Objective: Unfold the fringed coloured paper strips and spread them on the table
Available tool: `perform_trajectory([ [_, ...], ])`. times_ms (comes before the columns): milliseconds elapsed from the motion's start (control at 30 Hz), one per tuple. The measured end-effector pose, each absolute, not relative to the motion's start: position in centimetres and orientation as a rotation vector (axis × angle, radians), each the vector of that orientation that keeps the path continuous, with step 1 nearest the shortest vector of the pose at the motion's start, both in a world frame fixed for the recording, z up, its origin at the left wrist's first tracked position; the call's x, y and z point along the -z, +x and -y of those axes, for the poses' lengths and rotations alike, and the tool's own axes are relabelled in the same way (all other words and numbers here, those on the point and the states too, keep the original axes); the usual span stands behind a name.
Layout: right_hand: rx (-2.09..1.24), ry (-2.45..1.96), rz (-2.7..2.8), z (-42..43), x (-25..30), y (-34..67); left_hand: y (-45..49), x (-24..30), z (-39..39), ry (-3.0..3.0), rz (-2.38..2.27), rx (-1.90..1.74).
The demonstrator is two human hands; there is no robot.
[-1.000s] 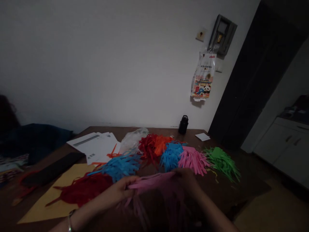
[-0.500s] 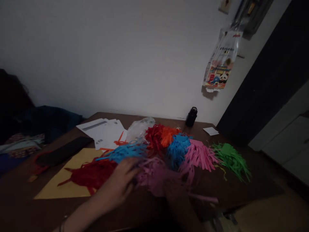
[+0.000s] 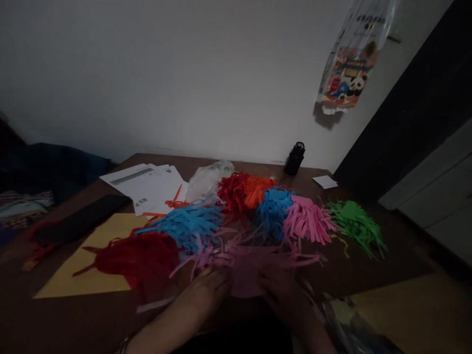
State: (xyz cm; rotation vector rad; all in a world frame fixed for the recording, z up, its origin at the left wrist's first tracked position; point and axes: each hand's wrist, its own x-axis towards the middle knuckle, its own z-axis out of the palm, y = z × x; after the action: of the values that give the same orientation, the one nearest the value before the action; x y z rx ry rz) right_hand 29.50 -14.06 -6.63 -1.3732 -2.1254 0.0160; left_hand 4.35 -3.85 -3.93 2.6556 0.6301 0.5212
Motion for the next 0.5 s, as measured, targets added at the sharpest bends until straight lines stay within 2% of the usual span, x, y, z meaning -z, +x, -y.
perform_trajectory([
  [200, -0.162, -1.286, 2.087, 14.6, 5.3, 28.7, 3.5, 4.0, 6.1, 2.57, -0.763, -0.418],
  [500, -0.274, -1.422, 2.036, 15.1, 5.3, 28.3, 3.7, 3.2, 5.6, 2.447, -0.813, -0.363],
])
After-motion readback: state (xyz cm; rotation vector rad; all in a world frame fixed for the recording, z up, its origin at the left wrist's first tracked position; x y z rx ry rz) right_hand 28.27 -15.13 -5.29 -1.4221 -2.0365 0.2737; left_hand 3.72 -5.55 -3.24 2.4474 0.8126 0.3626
